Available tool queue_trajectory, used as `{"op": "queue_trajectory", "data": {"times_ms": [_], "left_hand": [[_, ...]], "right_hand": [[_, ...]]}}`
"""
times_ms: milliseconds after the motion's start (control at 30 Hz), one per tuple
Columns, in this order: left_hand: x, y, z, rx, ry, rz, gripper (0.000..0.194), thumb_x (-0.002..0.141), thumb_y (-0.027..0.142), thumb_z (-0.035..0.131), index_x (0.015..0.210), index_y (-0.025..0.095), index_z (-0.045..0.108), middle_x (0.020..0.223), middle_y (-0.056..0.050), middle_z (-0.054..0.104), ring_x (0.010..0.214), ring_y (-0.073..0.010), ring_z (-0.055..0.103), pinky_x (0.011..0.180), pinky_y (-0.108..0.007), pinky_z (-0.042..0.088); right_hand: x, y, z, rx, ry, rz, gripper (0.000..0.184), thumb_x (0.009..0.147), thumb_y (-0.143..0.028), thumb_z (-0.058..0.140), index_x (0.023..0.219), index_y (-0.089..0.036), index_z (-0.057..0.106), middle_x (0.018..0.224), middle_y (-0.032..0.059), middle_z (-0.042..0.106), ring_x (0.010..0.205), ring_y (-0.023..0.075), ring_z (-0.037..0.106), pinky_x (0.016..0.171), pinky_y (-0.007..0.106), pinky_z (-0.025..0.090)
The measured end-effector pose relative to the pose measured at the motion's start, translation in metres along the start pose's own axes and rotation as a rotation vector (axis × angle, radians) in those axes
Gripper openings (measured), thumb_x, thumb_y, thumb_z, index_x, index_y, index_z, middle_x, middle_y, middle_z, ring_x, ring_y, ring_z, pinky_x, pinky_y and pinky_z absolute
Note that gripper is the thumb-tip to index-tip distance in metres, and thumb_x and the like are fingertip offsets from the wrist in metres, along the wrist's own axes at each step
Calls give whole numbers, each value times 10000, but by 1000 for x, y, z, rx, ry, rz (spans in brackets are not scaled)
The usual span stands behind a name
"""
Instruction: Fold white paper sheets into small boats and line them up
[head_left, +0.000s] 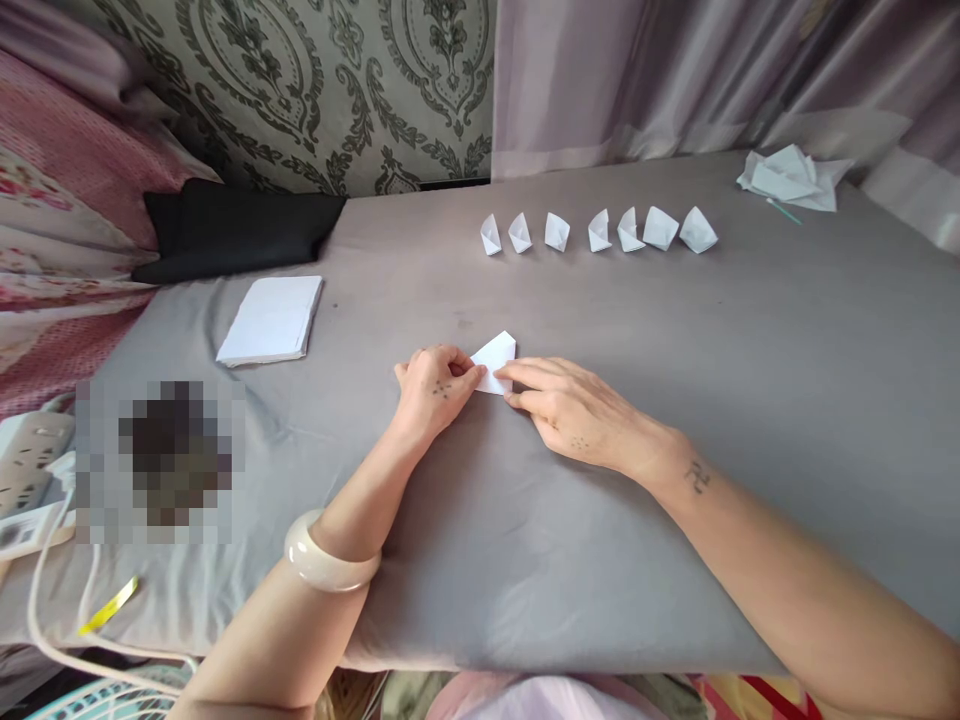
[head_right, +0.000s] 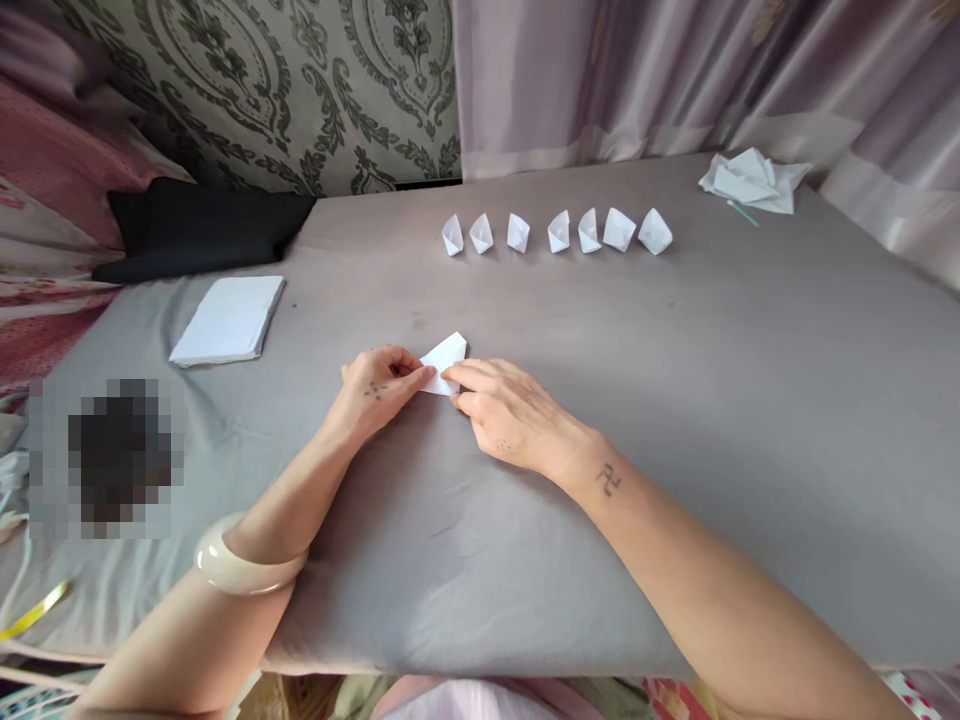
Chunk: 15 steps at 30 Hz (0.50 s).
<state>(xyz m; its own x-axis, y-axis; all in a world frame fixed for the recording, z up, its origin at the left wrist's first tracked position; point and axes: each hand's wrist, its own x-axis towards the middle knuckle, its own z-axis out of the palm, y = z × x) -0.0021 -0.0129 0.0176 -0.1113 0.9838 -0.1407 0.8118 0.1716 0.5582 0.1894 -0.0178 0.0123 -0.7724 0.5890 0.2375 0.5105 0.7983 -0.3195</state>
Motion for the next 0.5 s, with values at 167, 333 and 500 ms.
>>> {"op": "queue_trajectory", "data": {"times_ms": [167, 333, 500], "left_hand": [[3, -1, 2, 3, 10, -4, 231, 758, 393, 560, 656, 196, 624, 648, 13, 635, 773, -193, 576, 909, -419, 310], [4, -4, 3, 10, 11, 4, 223, 761, 389, 556, 667, 196, 617, 657, 9, 634, 807, -203, 580, 906, -416, 311], [2, -5, 5, -8, 33, 16, 207, 763, 387, 557, 694, 202, 620, 682, 5, 644, 859, -221, 584, 902, -412, 314]], "right_hand": [[3, -1, -1, 27, -6, -30, 367, 887, -18, 373, 1000, -139, 701, 1204, 71, 651, 1139, 214, 571, 971, 368, 468], [4, 4, -5, 84, -47, -14, 372, 835, 8, 393, 878, -175, 713, 1200, 52, 657, 1117, 207, 592, 943, 366, 474], [7, 8, -6, 134, -73, 44, 344, 813, -15, 408, 843, -201, 696, 1250, 25, 636, 1166, 206, 557, 947, 376, 473]]}}
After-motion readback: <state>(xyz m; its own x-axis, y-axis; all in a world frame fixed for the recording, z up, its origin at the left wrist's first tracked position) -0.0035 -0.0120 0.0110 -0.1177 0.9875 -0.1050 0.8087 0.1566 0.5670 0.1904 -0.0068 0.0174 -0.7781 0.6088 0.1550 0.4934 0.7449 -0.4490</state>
